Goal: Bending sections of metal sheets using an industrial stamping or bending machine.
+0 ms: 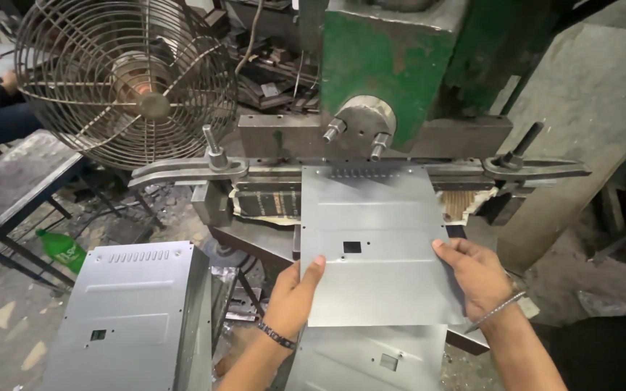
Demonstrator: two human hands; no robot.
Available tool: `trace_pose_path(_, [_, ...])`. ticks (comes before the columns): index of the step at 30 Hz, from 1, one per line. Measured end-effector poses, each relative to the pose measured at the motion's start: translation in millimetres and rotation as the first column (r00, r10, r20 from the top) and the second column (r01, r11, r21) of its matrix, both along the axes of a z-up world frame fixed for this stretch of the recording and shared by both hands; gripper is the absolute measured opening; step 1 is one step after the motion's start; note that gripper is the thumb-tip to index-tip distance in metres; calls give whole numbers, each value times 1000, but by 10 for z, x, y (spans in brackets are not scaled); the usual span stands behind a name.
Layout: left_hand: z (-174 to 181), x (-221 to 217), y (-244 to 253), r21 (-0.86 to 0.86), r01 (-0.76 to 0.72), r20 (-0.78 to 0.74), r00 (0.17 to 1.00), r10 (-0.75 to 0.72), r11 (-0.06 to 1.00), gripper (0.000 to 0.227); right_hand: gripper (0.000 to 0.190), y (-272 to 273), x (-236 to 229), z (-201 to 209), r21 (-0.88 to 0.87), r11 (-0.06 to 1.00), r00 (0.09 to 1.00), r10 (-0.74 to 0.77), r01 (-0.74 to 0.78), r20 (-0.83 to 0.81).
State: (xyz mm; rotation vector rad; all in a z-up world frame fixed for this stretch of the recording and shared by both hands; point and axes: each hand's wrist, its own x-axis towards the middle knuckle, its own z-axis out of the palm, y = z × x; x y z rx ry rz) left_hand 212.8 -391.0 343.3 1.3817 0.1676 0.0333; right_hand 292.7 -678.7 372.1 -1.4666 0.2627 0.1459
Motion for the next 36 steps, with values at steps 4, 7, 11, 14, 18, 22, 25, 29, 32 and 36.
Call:
trace_pose_path(4, [-69,5,-28,-69,33,44,999,-30,997,43,17,-74,9,-80,5,1000,999,-14,14,-39])
trace_pose_path(7, [10,-30,-35,-12,3,-4,1000,-3,1000,43,18,-83,31,-82,10,1000,999,-6,6,-41])
trace_pose_path(11, [84,-42,-51,-58,13,-25,1000,-14,998,42,17,-37,-14,0,30,1000,999,-4,5,-44])
trace_pose_path(14, [93,-44,-52,-73,18,-49,999,-22,997,43,16,-53,13,-38,21,1000,998,-10,11,-56])
trace_pose_path(18, [-1,-12,-35,-46,21,-39,999,-23,999,44,15,-71,52,-122,16,1000,999,-15,16,-38])
trace_pose_path(22, [-11,-76,-54,84,-23,-222,974,41,996,45,18,-120,28,-364,61,998,1000,-10,8,28])
trace_pose_path(25, [-45,-199,-83,-203,39,-34,998,-47,978,49,34,95,-158,122,-386,919,964,20,87,264])
trace_pose_path(29, [-53,-651,-116,-233,95,-66,991,-114,968,58,56,462,-605,839,-712,490,575,425,503,699])
trace_pose_path(32, [-1,-894,101,160,137,300,937,-180,978,57,59,703,-823,1227,-756,520,393,648,398,652])
trace_pose_path(36, [772,-725,549,935,277,-158,885,-437,222,57,75,809,-821,1169,-932,83,271,944,352,186])
